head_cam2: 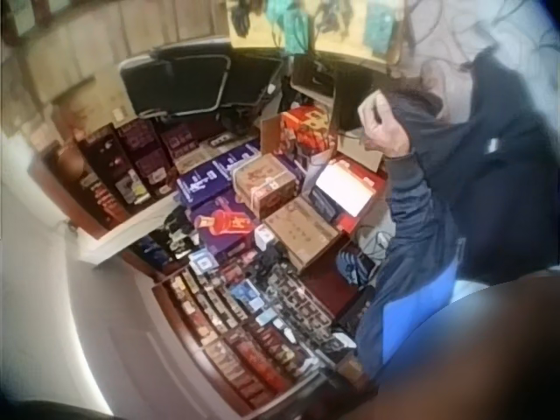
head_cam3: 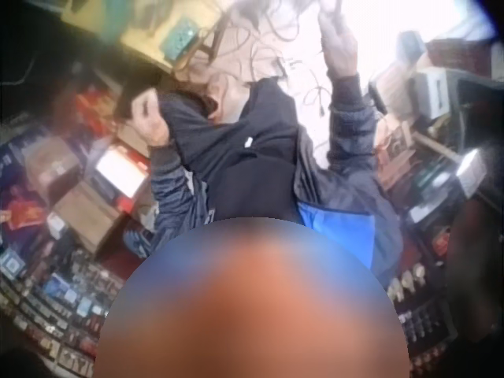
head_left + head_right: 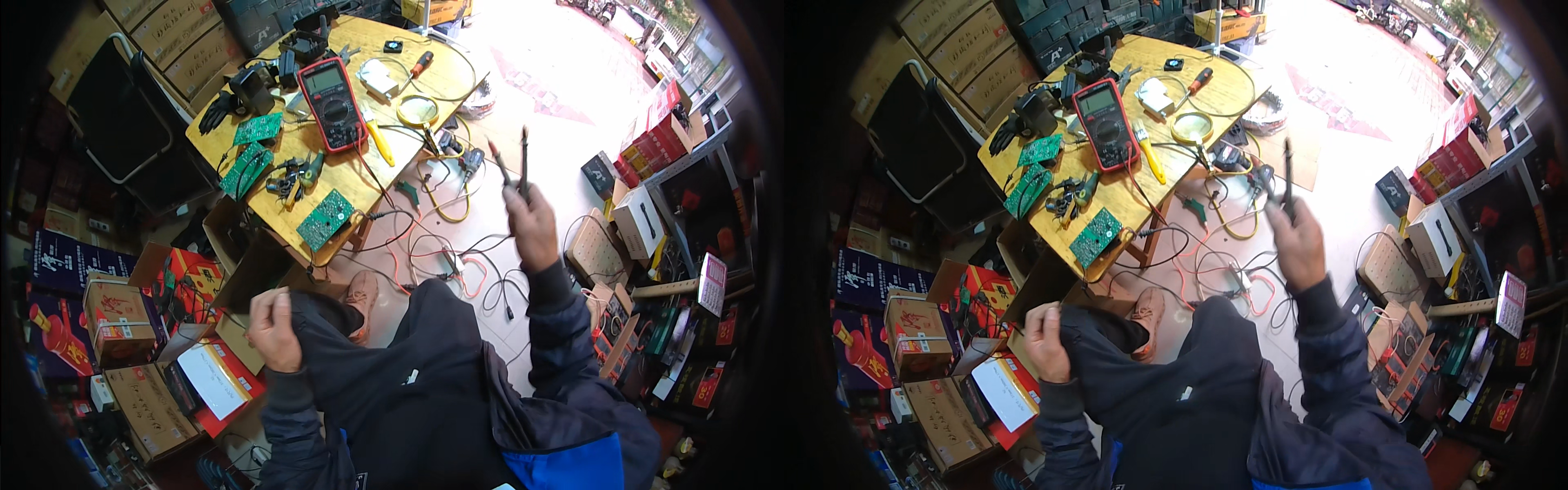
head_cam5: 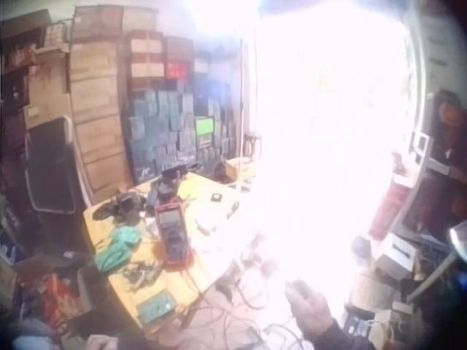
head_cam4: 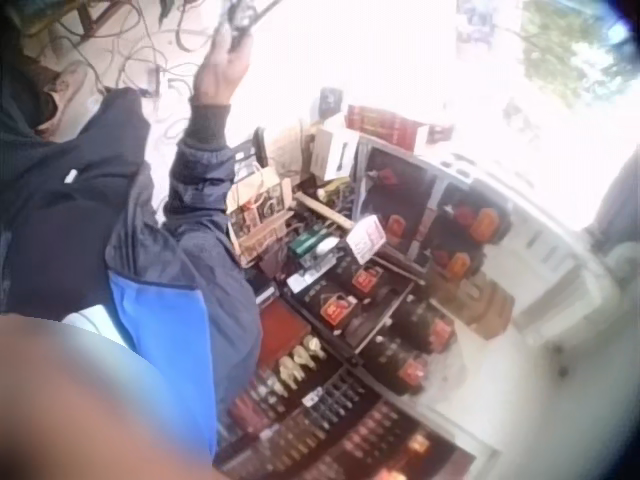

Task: The person strips wire ends with pliers, connects a power adapter to a circuit board, and uses a multimeter to measure voltage on the board. The person handles multiple wires and circuit boards on a cluttered workbench.

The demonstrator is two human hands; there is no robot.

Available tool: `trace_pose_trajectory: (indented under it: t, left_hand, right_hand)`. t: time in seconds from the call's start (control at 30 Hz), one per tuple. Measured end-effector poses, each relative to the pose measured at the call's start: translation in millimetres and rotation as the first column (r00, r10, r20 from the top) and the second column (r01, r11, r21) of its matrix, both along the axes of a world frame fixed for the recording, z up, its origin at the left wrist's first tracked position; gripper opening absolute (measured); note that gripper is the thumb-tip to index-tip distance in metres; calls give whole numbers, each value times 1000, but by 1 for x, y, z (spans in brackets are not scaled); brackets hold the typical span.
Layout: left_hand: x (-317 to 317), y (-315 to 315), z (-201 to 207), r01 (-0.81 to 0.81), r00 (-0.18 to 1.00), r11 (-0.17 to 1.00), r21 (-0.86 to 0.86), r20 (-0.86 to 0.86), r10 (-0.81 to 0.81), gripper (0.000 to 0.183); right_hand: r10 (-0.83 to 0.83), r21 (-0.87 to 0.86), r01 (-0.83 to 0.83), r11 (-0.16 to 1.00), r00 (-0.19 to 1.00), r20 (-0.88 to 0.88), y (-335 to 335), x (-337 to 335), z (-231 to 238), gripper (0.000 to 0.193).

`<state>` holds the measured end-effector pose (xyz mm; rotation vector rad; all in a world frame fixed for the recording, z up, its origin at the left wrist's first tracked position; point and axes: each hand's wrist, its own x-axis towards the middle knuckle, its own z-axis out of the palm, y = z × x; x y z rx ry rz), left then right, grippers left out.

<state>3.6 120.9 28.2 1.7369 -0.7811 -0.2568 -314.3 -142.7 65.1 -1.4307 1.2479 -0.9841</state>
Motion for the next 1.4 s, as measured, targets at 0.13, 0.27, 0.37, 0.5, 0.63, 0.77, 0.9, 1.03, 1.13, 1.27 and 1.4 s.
trace_pose_trajectory:
  t: [0.13,0.27,0.37,0.5,0.63,0.77,0.9,1.03,1.13,1.27,1.4]
  left_hand:
    - [32,20,-20,-123,981,983,138,167,99,13]
    - [28,15,-37,-161,937,971,178,338,94,11]
    - [27,8,-37,-166,887,978,125,452,93,5]
    - [30,4,-35,-169,879,977,128,467,91,4]
    - [35,2,-38,-169,873,975,143,482,81,4]
    - [35,3,-41,-181,868,974,138,488,93,5]
    - [35,4,-42,-183,875,976,118,472,107,7]
    - [32,9,-41,-192,872,975,112,476,117,7]
    - [32,12,-43,-201,870,972,124,478,119,6]
    - [34,17,-45,-188,859,977,104,499,112,6]
    - [31,22,-41,-183,858,973,141,506,88,4]
  right_hand:
    - [70,-364,-117,924,988,-139,-106,31,26,36]
    - [-9,-406,-170,898,915,-404,-206,115,20,44]
    - [-78,-488,-216,845,854,-514,-256,175,4,46]
    - [-109,-456,-212,864,806,-582,-297,226,-29,32]
    - [-53,-272,-676,685,326,-944,-326,230,-46,46]
    - [58,-457,-513,727,708,-704,-323,198,-31,49]
    - [-244,-743,-435,508,755,-609,-278,159,-11,43]
    - [-237,-851,-422,315,833,-500,-224,123,-3,36]
    - [-199,-887,-335,319,891,-408,-173,84,-14,33]
    - [-214,-842,-156,516,929,-303,-85,21,-58,27]
    - [-227,-623,-25,782,919,-322,12,-32,-112,25]
